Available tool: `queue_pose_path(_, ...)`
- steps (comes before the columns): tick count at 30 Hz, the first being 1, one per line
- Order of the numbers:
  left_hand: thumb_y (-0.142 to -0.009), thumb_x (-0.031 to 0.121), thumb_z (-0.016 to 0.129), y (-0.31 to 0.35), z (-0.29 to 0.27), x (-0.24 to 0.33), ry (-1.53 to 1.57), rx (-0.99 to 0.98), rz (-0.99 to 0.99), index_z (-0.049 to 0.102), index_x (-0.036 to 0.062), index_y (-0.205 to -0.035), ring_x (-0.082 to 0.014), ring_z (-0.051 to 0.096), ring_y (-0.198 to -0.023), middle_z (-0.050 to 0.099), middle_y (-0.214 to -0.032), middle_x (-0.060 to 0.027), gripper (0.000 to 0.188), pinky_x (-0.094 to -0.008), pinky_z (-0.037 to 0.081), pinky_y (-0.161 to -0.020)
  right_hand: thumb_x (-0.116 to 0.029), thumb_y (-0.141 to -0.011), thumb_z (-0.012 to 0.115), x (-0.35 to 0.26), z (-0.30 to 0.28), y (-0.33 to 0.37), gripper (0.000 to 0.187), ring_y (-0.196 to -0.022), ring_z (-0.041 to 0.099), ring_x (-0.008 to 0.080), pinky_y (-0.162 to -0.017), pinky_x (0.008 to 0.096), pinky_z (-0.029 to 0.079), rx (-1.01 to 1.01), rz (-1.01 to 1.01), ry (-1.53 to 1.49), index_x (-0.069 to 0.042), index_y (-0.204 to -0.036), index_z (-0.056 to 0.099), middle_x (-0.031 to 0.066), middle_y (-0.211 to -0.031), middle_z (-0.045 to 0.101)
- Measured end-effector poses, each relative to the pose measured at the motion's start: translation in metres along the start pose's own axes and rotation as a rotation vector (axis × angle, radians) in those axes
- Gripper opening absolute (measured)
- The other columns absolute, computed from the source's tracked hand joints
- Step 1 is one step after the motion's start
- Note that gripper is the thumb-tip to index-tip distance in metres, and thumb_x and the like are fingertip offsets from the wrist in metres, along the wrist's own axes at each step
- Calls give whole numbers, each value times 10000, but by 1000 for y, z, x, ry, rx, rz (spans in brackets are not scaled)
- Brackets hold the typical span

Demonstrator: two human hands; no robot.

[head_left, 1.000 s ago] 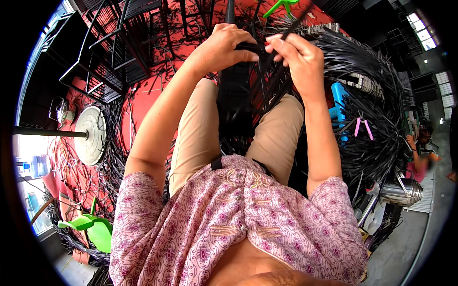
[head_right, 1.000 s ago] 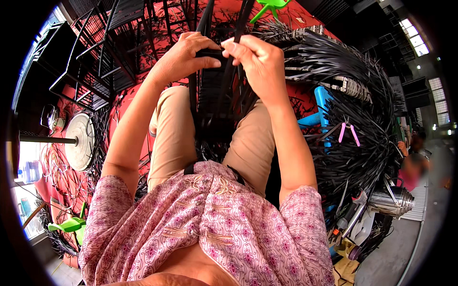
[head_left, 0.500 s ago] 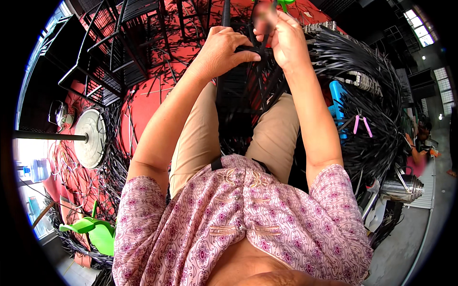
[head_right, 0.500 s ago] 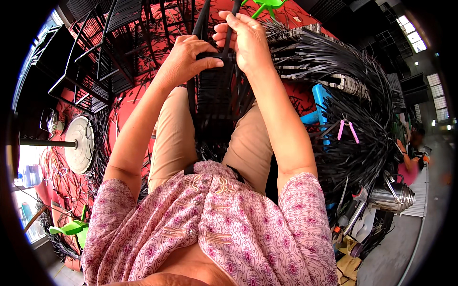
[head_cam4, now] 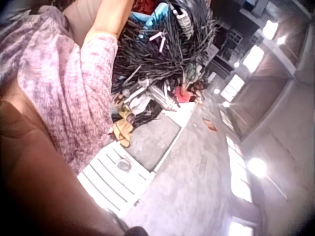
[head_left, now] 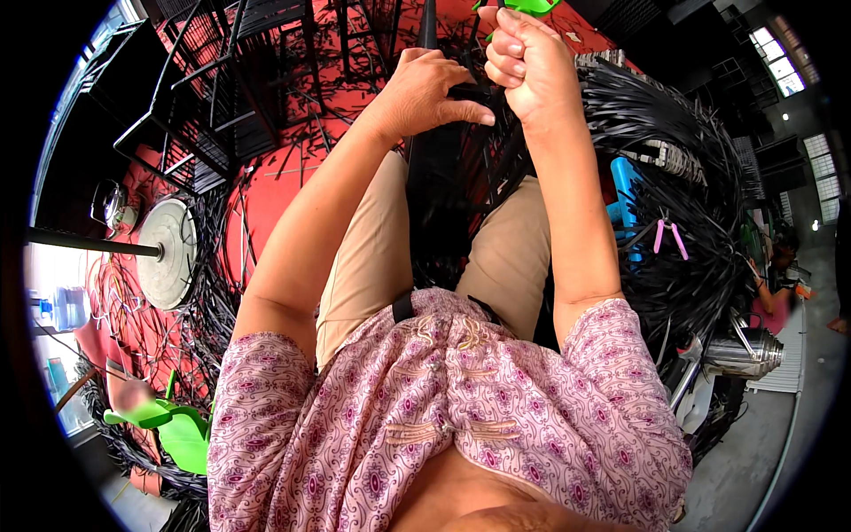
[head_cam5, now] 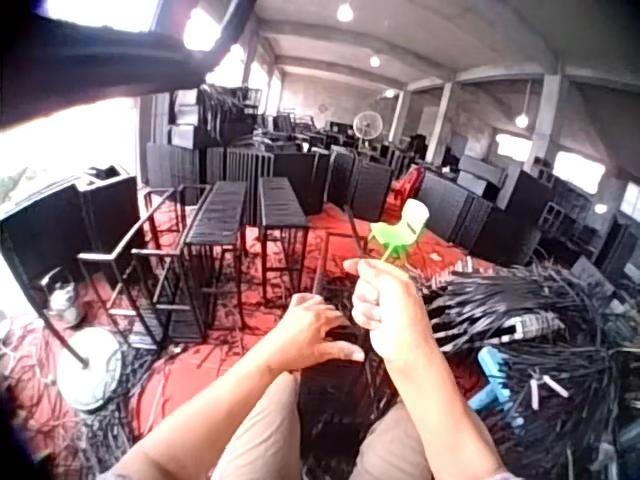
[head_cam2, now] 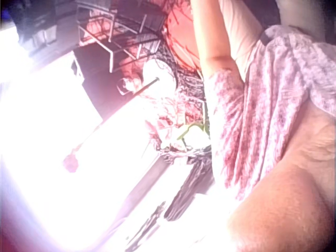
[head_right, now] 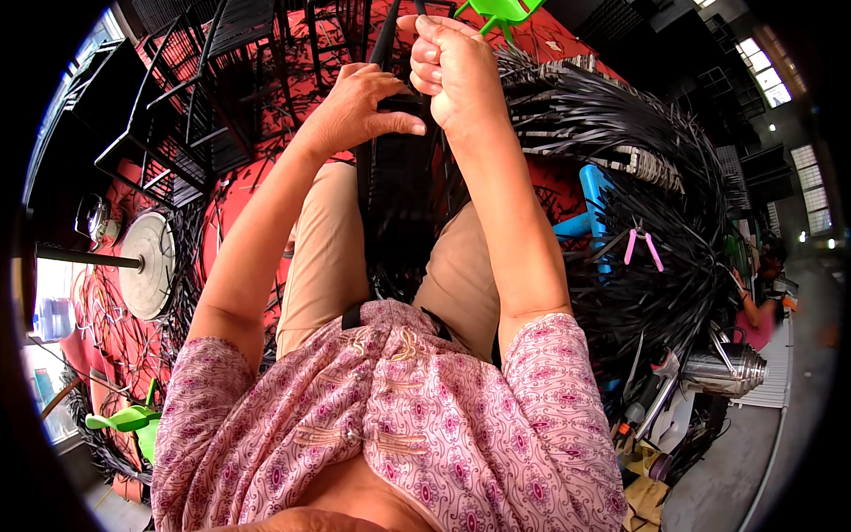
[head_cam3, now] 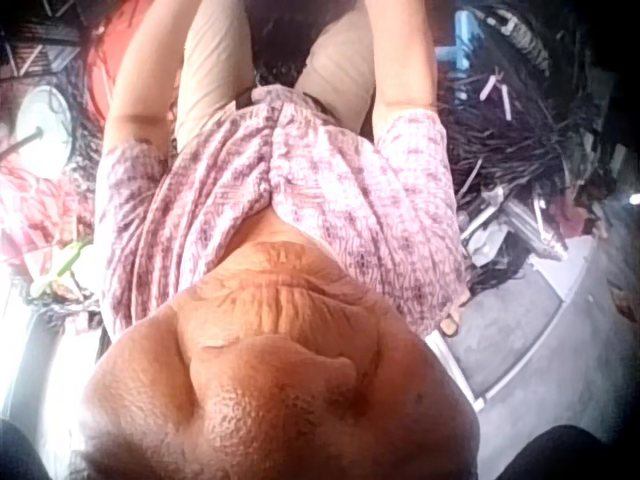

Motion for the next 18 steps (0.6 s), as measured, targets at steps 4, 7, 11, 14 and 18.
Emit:
queue_pose_path(4,-656,796,727,1,-3,4,30,-39,0,771,22,-1042,-288,646,-1012,708,-898,-96,866,-431,405,-1010,-138,-1002,590,1,-1,-12,208,-442,319,37,-413,221,234,-11,-18,24,51,-1055,657,-62,-595,422)
queue_pose_path(7,-668,767,740,2,-5,7,27,1,-10,771,29,-1023,-287,650,-995,695,-857,-88,819,-426,408,-1008,-135,-1003,591,8,-18,-29,207,-440,316,39,-416,221,237,19,26,-36,53,-1064,653,-63,-594,421)
queue_pose_path(11,-729,704,735,3,-1,2,-38,58,-7,771,53,-1002,-266,659,-979,724,-892,-83,707,-410,411,-980,-128,-1003,587,20,-29,-46,197,-435,312,39,-418,227,241,56,87,-42,56,-1041,647,-62,-591,423)
queue_pose_path(14,-725,682,757,2,4,5,-29,52,-36,773,59,-995,-266,659,-977,728,-898,-78,679,-411,412,-976,-132,-999,590,29,-31,-52,188,-450,317,39,-428,233,247,38,61,1,43,-1027,650,-68,-588,415)
queue_pose_path(18,-724,668,770,0,3,0,-38,70,-38,776,64,-993,-267,660,-982,729,-897,-78,661,-412,412,-977,-126,-1008,565,40,-37,-57,166,-458,316,55,-438,251,229,163,149,-43,23,-986,636,-69,-590,404)
Point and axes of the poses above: each hand's wrist, its own y-axis away from the middle knuckle, its own z-axis out of the palm, x = y × z, the point moved 6 cm from there along -y, towards the middle knuckle
